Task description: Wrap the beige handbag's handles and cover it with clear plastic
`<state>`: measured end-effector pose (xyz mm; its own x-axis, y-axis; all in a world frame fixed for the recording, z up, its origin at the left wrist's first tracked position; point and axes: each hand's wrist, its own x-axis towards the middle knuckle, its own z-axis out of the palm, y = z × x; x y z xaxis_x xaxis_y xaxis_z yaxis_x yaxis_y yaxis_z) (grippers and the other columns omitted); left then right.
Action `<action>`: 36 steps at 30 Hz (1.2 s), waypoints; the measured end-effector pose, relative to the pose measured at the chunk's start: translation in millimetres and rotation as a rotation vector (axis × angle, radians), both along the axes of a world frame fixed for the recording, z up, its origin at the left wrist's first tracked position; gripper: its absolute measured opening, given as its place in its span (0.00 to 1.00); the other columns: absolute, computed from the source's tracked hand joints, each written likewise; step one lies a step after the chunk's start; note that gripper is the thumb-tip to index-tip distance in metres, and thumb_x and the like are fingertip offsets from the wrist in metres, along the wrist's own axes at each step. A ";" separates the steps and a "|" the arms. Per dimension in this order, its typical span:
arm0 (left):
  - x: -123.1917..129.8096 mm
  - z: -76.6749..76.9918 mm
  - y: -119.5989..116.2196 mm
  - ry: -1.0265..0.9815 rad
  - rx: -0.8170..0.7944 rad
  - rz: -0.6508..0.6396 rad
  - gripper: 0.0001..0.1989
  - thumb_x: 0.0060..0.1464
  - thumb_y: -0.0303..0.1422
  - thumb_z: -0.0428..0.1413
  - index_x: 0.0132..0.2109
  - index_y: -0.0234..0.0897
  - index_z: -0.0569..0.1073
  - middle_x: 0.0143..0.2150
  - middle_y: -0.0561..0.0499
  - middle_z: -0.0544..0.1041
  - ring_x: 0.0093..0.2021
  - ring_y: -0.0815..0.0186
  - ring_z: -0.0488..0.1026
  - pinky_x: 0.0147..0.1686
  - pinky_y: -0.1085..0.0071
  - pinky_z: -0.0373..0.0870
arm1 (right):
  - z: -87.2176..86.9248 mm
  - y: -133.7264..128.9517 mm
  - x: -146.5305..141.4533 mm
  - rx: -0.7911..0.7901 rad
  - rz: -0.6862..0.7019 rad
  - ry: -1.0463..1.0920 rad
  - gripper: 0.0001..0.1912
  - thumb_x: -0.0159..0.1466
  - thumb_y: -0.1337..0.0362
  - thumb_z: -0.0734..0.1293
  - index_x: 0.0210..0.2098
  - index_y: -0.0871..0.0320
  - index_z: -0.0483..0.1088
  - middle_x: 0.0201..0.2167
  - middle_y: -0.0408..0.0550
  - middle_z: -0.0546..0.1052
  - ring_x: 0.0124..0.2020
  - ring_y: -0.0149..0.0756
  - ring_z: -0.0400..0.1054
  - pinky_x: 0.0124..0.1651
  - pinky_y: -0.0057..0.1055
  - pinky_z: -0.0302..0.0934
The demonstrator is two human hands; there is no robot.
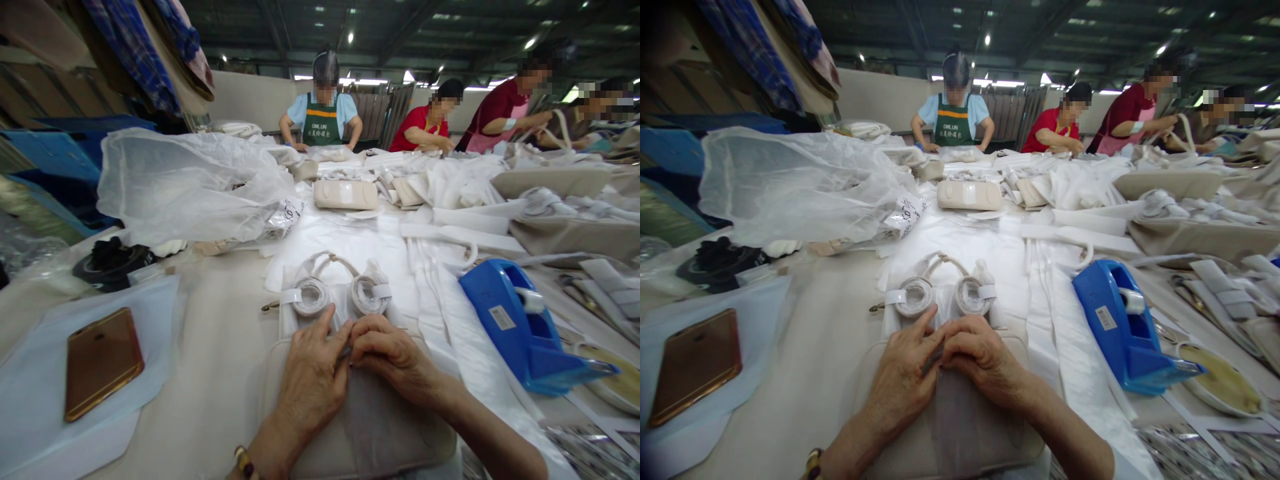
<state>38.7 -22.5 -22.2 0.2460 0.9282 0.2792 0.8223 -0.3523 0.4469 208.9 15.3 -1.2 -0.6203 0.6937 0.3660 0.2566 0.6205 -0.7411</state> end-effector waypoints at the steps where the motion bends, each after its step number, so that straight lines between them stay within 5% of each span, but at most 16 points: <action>1: 0.5 0.3 -0.1 0.010 -0.007 0.005 0.27 0.52 0.25 0.51 0.59 0.43 0.63 0.62 0.37 0.61 0.55 0.51 0.67 0.49 0.49 0.65 | 0.6 -0.1 0.4 -0.013 -0.005 0.020 0.07 0.64 0.66 0.64 0.29 0.57 0.70 0.35 0.45 0.71 0.42 0.32 0.67 0.46 0.29 0.63; 7: 1.0 2.8 -0.7 0.020 -0.038 0.022 0.25 0.53 0.27 0.53 0.59 0.45 0.64 0.62 0.36 0.61 0.55 0.50 0.66 0.49 0.48 0.65 | 5.3 1.1 4.1 -0.145 0.011 0.100 0.13 0.64 0.58 0.63 0.27 0.57 0.70 0.32 0.45 0.70 0.37 0.32 0.68 0.42 0.29 0.64; 13: -0.2 -1.1 -2.1 0.017 0.000 0.011 0.26 0.54 0.27 0.52 0.60 0.44 0.62 0.62 0.36 0.59 0.55 0.50 0.65 0.49 0.49 0.65 | 5.9 -3.0 5.2 -0.064 -0.022 -0.011 0.09 0.65 0.64 0.62 0.29 0.56 0.69 0.35 0.45 0.70 0.38 0.30 0.68 0.42 0.26 0.64; 19: 0.3 -2.5 -5.9 -0.053 0.039 0.033 0.27 0.53 0.27 0.53 0.60 0.44 0.61 0.53 0.43 0.67 0.50 0.55 0.66 0.48 0.54 0.66 | 2.0 -17.6 1.9 0.059 -0.201 -0.040 0.07 0.64 0.69 0.61 0.34 0.54 0.69 0.41 0.47 0.70 0.43 0.33 0.68 0.45 0.28 0.66; 24: 1.2 -0.5 -6.2 -0.049 -0.003 0.012 0.29 0.51 0.28 0.56 0.60 0.42 0.60 0.47 0.46 0.70 0.47 0.57 0.66 0.47 0.55 0.64 | -1.0 -34.6 0.7 0.141 -0.462 -0.040 0.11 0.63 0.69 0.61 0.46 0.55 0.65 0.37 0.47 0.73 0.35 0.33 0.71 0.36 0.27 0.67; 36: 2.5 -0.1 -6.0 0.020 -0.010 0.004 0.31 0.51 0.32 0.59 0.61 0.37 0.59 0.49 0.45 0.71 0.48 0.56 0.66 0.49 0.56 0.58 | 4.3 -45.5 6.4 -0.008 -0.524 -0.091 0.07 0.63 0.67 0.60 0.35 0.55 0.70 0.31 0.45 0.74 0.33 0.34 0.70 0.35 0.28 0.65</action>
<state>41.2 -28.6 -22.3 0.2475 0.9320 0.2650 0.8324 -0.3445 0.4341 215.3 -30.2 3.1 -0.2186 0.9217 0.3204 0.5939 0.3861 -0.7059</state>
